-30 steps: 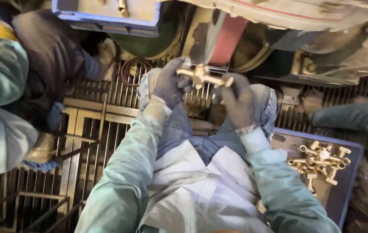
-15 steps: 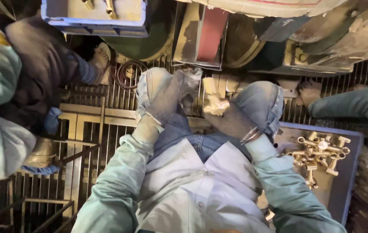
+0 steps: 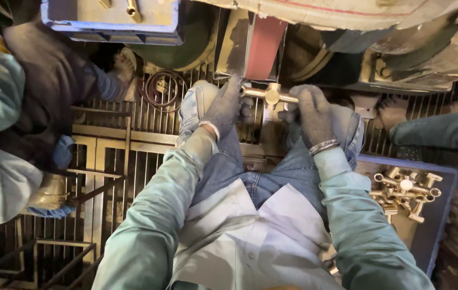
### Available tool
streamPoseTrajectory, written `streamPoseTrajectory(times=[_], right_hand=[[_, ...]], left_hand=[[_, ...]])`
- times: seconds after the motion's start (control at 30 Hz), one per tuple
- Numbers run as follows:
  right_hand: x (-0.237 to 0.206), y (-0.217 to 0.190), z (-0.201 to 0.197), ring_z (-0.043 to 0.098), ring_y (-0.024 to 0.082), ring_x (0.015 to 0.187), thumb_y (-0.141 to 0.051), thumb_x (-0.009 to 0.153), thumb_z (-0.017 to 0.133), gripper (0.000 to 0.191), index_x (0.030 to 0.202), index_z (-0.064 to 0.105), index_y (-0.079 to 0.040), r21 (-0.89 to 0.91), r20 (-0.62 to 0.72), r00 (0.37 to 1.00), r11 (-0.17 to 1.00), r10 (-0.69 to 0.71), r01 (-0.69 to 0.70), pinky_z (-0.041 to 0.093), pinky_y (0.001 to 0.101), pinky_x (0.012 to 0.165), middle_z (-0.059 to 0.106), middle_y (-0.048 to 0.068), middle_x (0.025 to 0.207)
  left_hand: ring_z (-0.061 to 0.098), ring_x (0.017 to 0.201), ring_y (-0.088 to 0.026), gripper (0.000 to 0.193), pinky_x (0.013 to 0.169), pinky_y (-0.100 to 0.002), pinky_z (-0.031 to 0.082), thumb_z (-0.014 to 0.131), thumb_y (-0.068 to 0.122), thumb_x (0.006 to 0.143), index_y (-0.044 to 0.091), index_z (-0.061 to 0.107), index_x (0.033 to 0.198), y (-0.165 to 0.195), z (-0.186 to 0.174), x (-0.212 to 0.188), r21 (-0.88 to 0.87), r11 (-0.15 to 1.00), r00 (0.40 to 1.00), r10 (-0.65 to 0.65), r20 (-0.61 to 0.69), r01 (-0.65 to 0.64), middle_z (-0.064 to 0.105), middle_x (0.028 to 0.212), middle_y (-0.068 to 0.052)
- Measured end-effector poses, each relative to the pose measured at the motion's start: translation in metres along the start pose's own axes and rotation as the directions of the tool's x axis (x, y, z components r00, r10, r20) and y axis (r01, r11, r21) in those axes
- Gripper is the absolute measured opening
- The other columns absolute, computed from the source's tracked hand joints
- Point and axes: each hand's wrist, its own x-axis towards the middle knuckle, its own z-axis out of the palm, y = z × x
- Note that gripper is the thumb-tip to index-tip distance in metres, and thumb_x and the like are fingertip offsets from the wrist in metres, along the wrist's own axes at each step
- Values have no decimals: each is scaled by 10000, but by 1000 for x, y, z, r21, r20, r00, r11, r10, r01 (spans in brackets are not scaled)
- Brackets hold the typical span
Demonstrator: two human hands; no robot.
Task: The person uses a belt sander to polish small brass-colored metal parts. They hold each part with gloved hands against the moving belt, rotating it to smooth different surfaces, then place the finished pieces into a blue bin.
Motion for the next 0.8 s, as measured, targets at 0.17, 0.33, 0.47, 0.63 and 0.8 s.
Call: streamPoseTrajectory(times=[0.17, 0.33, 0.47, 0.63, 0.8], right_hand=[[20, 15, 12, 659, 170, 789, -159, 1090, 503, 194, 1107, 646, -29, -300, -31, 960, 919, -279, 257, 554, 318, 738, 684, 91, 933], [25, 18, 23, 614, 142, 696, -165, 1071, 529, 175, 1092, 645, -36, -262, -96, 986, 959, -138, 109, 515, 296, 624, 659, 76, 878], [31, 11, 22, 596, 123, 619, -188, 1064, 517, 188, 1082, 630, -39, -193, -95, 995, 981, -16, -2, 491, 278, 550, 626, 50, 797], [44, 8, 24, 616, 140, 567, -217, 1079, 507, 207, 1070, 601, -32, -29, -98, 986, 990, 132, -136, 521, 290, 538, 626, 40, 711], [65, 11, 24, 588, 152, 540, -253, 1108, 489, 262, 1066, 610, -25, 39, -79, 970, 973, 231, -228, 502, 307, 516, 633, 52, 712]], left_hand=[[533, 512, -163, 473, 470, -364, 471, 448, 537, 1002, 90, 594, 1056, -4, -1, 40, -203, 979, 999, -1, -35, -6, 569, 647, -34], [466, 483, -162, 332, 456, -339, 392, 507, 430, 1019, 103, 559, 1003, -4, -5, 59, -365, 923, 992, -122, 14, 119, 497, 618, -16], [488, 530, -146, 301, 487, -339, 402, 522, 389, 1007, 114, 596, 1103, -2, -7, 58, -332, 937, 990, -132, -42, 110, 536, 666, -10], [465, 524, -154, 267, 479, -345, 387, 526, 378, 992, 142, 560, 1113, -2, -11, 57, -313, 943, 989, -138, -54, 115, 552, 675, -22], [450, 499, -158, 334, 459, -343, 379, 472, 458, 1001, 171, 581, 1131, -6, -17, 65, -226, 961, 981, -181, -73, 161, 564, 653, -44]])
